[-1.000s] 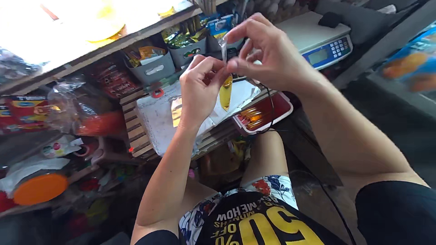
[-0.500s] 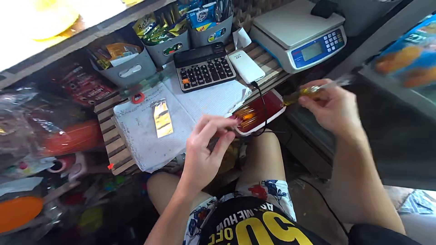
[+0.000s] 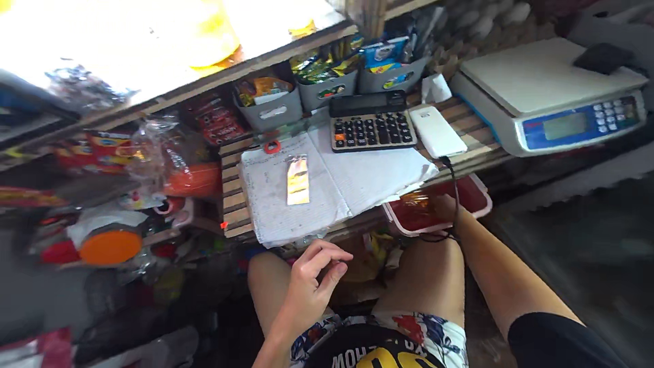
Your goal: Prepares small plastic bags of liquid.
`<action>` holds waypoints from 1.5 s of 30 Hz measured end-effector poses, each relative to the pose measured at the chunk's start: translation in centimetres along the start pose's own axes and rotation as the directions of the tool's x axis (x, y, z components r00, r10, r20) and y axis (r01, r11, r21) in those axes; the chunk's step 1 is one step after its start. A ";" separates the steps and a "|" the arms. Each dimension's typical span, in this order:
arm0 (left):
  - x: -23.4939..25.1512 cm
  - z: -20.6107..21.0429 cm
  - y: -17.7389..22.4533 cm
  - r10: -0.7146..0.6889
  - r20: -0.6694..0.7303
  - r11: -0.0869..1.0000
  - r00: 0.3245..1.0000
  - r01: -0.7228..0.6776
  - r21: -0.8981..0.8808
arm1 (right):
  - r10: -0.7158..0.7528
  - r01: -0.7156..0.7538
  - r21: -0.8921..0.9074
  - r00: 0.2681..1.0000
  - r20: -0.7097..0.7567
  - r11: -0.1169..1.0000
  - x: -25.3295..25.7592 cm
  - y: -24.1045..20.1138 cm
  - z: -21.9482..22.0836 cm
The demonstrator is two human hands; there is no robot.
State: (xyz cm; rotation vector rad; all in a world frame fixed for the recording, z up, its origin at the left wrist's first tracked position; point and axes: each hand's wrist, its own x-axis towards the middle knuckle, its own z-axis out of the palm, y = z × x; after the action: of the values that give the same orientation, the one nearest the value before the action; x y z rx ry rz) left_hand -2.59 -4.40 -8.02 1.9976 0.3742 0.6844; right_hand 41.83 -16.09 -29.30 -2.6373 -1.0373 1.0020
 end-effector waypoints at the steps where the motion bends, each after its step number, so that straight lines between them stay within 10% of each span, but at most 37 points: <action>1: 0.0 -0.5 -0.1 0.015 -0.030 0.999 0.999 -0.014 0.035 | 0.004 -0.004 0.016 1.000 -0.004 1.000 0.0 0.3 0.1; 6: 3.7 -3.8 -0.5 0.040 -0.286 0.890 0.957 0.096 0.446 | -0.025 0.025 -0.006 0.972 -0.233 1.000 -4.6 -1.3 -3.1; 13: 12.8 -6.1 -3.1 -0.373 -0.357 0.586 0.857 0.515 0.626 | -0.077 0.398 0.290 0.691 -0.719 0.870 -15.0 -2.2 -3.5; 22: 13.5 -5.9 -4.1 -0.269 -0.354 0.779 0.896 0.419 0.467 | -0.357 0.755 0.066 0.383 -0.852 0.652 -24.2 -10.2 -7.0; 31: 15.6 -4.3 0.9 -0.556 -0.125 0.464 0.822 0.431 0.774 | -0.622 0.882 -0.033 0.305 -0.722 0.470 -25.5 -17.8 -4.5; 38: 12.3 -2.9 -1.0 -0.278 -0.082 0.419 0.957 0.197 0.886 | -0.590 0.901 0.095 0.353 -0.726 0.422 -26.2 -17.6 0.7; 45: 14.4 -6.3 -0.7 -0.411 0.086 0.504 0.907 0.147 0.851 | -0.579 0.898 0.185 0.403 -0.709 0.398 -26.7 -17.3 3.3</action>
State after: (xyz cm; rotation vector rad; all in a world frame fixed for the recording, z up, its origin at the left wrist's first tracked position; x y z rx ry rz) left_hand 5.07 7.83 -1.65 2.7909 0.9789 -0.0745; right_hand 15.62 -20.70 -11.48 -1.4221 -1.3415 0.1946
